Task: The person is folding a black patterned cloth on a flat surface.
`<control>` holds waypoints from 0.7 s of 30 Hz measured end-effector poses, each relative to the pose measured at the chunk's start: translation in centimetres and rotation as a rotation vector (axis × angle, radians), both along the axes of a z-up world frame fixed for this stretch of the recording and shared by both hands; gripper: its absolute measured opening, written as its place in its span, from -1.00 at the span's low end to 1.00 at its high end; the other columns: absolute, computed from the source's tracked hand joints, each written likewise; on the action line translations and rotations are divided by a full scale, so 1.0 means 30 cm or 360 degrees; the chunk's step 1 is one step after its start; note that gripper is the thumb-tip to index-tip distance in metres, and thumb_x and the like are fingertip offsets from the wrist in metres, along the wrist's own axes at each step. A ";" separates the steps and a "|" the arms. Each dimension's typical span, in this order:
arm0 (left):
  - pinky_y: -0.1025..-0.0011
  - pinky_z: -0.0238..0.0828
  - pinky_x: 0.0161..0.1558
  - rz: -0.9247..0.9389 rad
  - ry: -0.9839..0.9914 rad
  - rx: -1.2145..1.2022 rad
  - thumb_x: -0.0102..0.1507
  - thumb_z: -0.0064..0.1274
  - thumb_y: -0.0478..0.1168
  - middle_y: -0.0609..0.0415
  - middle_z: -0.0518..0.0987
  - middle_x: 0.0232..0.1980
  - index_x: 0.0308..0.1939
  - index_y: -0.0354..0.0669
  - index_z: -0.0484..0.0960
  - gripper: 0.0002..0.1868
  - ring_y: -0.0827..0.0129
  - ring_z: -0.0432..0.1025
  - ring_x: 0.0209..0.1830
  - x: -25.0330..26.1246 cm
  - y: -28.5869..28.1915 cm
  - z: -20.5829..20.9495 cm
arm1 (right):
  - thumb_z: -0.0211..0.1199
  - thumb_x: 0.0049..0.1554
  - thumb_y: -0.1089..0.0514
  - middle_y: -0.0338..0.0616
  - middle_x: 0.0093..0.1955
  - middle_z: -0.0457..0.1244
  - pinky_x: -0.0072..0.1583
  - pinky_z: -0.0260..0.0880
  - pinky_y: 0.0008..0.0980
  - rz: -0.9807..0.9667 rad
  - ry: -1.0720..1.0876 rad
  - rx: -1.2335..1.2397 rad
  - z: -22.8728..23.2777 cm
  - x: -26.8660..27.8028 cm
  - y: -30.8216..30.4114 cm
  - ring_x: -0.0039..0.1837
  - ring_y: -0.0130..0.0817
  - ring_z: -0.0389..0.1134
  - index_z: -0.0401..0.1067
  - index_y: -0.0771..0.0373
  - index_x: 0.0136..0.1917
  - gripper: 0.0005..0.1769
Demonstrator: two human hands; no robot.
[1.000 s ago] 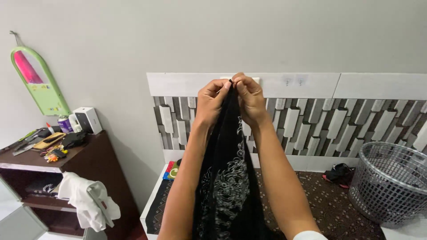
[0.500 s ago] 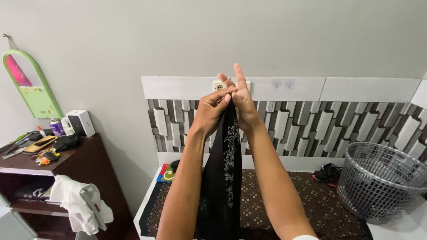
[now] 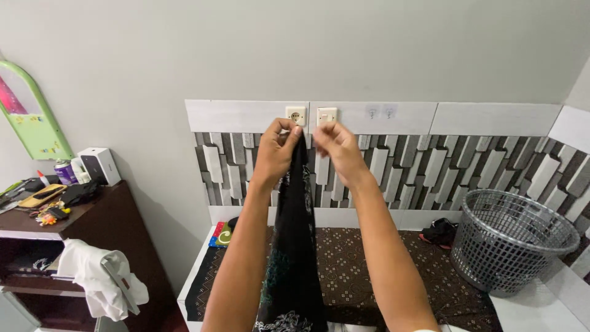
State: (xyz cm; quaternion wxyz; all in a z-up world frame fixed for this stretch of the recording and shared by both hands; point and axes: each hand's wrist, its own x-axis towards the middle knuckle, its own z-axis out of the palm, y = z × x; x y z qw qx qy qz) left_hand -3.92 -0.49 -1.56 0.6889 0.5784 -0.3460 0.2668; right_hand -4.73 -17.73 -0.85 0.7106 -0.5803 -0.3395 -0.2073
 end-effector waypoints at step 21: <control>0.40 0.46 -0.13 0.1077 -0.0343 -0.0091 0.41 -0.06 -0.21 0.16 0.65 -0.30 -0.16 -0.03 0.45 -0.95 0.41 0.55 -0.26 0.036 0.201 0.209 | 0.43 0.03 -0.06 0.01 0.39 0.28 0.39 0.24 -0.09 0.0169 0.0684 -0.1592 -0.510 -0.317 0.184 0.41 -0.05 0.26 0.36 0.19 0.37 -0.31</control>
